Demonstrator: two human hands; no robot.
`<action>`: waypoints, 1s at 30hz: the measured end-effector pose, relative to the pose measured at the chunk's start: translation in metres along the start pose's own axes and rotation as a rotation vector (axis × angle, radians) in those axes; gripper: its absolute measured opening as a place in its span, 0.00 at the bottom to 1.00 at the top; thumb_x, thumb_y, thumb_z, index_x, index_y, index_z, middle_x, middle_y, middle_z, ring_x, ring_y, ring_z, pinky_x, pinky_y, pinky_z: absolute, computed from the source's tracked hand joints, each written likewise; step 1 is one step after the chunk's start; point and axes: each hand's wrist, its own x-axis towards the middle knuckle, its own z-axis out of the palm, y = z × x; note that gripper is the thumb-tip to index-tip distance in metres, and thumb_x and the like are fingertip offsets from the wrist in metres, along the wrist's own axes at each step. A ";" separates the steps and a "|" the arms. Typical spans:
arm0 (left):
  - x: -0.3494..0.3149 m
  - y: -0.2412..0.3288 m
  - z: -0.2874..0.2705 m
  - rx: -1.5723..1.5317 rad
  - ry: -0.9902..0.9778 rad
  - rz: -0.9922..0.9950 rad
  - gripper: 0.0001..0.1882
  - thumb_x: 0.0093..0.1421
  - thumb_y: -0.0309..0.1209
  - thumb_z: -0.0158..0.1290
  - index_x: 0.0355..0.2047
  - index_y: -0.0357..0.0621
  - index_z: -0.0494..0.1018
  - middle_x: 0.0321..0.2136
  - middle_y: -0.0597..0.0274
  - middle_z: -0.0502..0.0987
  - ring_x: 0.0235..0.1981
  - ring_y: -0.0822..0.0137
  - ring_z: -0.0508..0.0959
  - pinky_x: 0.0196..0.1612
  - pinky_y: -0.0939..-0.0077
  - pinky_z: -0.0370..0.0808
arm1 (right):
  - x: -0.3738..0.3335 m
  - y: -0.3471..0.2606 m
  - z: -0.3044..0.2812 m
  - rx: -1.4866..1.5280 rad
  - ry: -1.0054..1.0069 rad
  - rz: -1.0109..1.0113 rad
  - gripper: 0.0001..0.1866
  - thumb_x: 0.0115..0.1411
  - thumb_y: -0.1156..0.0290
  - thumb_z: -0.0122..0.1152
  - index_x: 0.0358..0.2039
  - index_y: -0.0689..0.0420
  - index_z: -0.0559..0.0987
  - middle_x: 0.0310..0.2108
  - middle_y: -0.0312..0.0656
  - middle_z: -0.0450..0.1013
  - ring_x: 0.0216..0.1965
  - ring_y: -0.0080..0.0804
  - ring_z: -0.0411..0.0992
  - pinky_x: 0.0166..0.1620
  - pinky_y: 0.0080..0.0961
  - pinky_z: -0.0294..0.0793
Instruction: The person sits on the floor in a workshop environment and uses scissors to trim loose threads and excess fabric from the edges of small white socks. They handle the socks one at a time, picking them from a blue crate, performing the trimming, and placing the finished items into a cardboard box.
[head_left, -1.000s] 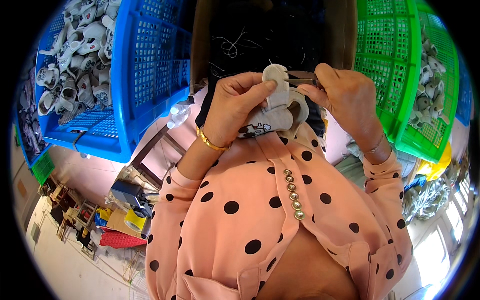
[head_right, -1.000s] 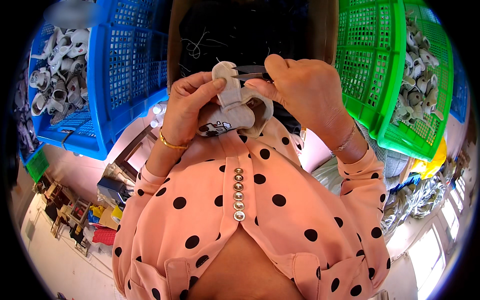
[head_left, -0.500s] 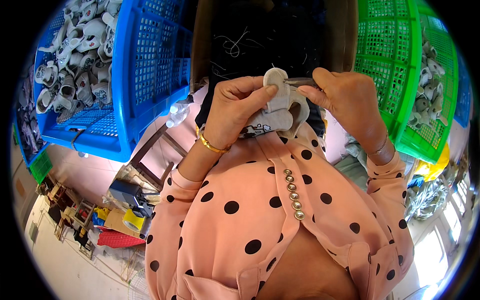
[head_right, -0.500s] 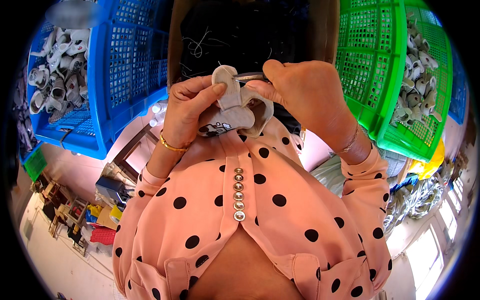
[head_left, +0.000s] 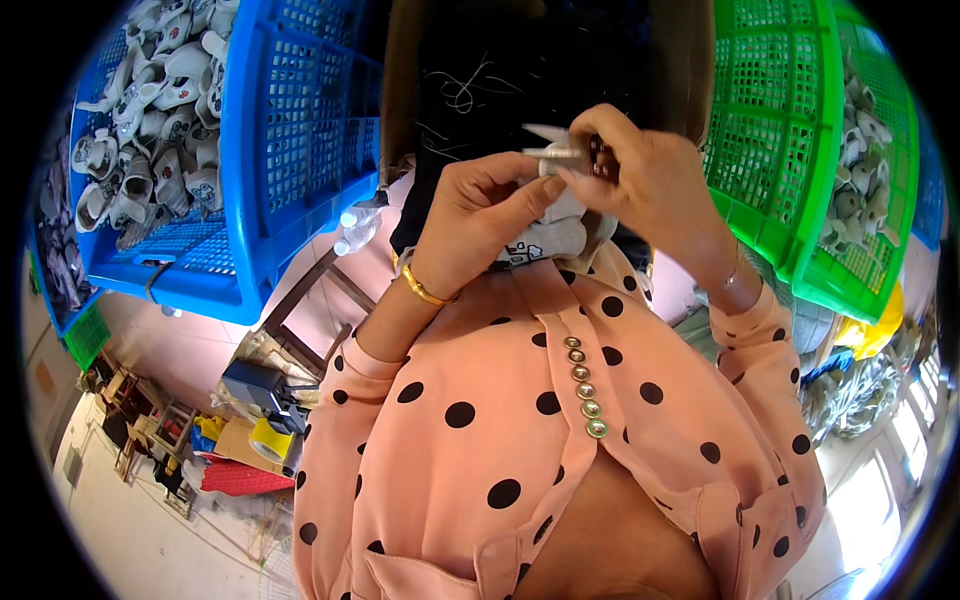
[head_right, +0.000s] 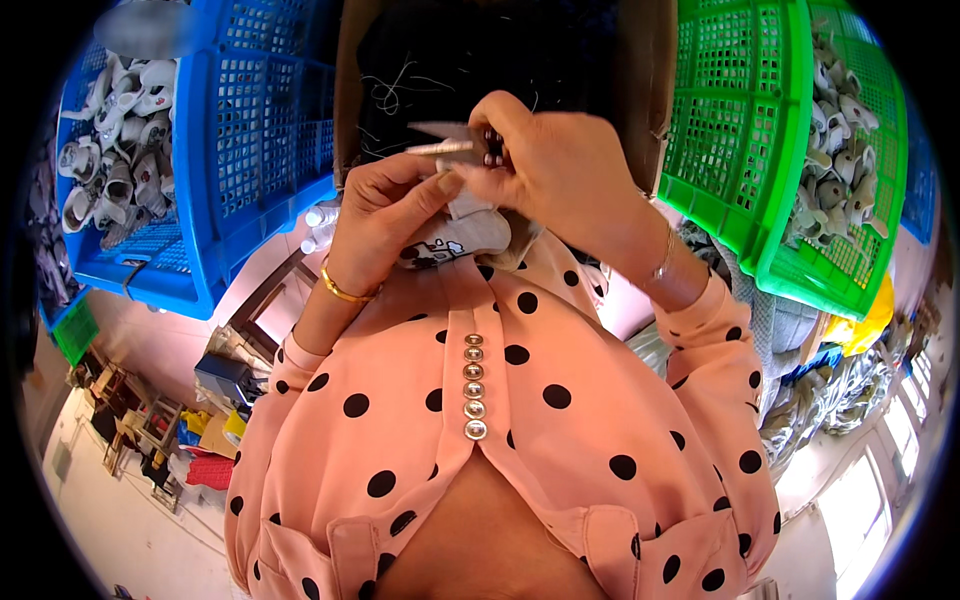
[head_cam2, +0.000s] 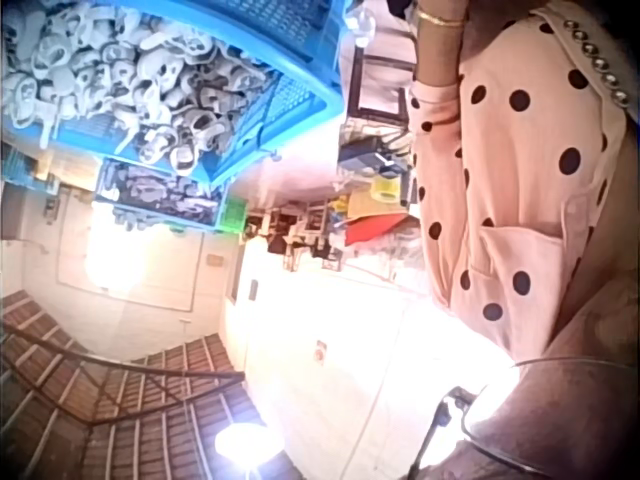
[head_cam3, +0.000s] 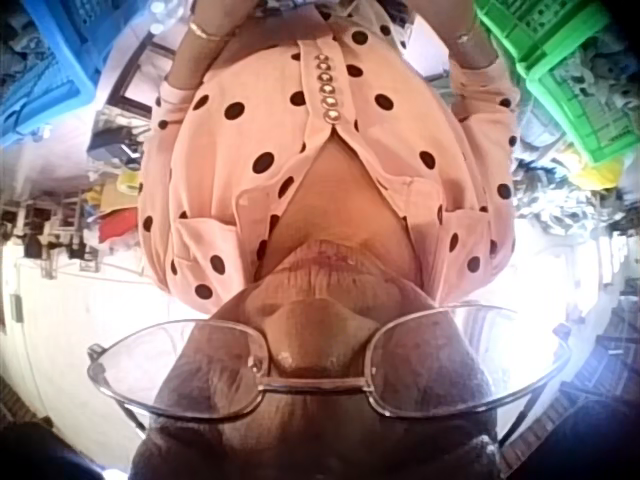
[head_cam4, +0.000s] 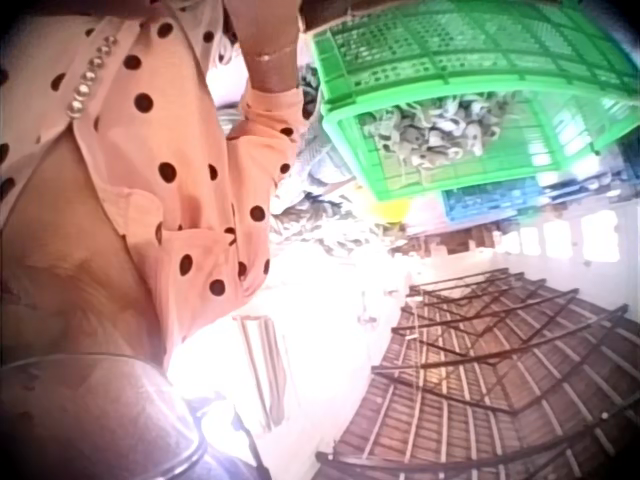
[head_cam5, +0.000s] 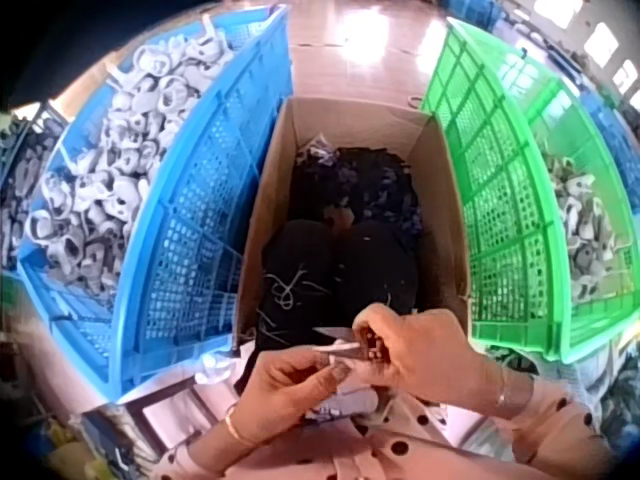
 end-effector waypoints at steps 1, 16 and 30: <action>0.000 0.000 0.001 0.033 -0.018 0.029 0.12 0.60 0.31 0.59 0.41 0.36 0.80 0.28 0.65 0.81 0.27 0.82 0.75 0.29 0.88 0.72 | 0.007 0.009 -0.002 -0.124 0.066 -0.016 0.14 0.54 0.58 0.63 0.35 0.52 0.75 0.20 0.39 0.75 0.23 0.39 0.77 0.27 0.30 0.74; 0.006 -0.001 -0.009 0.100 0.011 0.013 0.11 0.62 0.33 0.58 0.38 0.36 0.79 0.26 0.67 0.79 0.26 0.83 0.73 0.29 0.88 0.71 | 0.013 0.042 -0.019 -0.025 0.270 0.296 0.14 0.57 0.63 0.64 0.40 0.56 0.76 0.23 0.41 0.73 0.24 0.25 0.72 0.29 0.23 0.71; 0.018 -0.008 -0.017 -0.065 -0.025 -0.043 0.13 0.64 0.35 0.56 0.41 0.37 0.78 0.26 0.71 0.76 0.27 0.84 0.72 0.31 0.90 0.71 | 0.018 0.030 0.010 0.486 0.059 0.029 0.19 0.60 0.59 0.64 0.31 0.66 0.74 0.18 0.41 0.66 0.22 0.18 0.64 0.24 0.22 0.65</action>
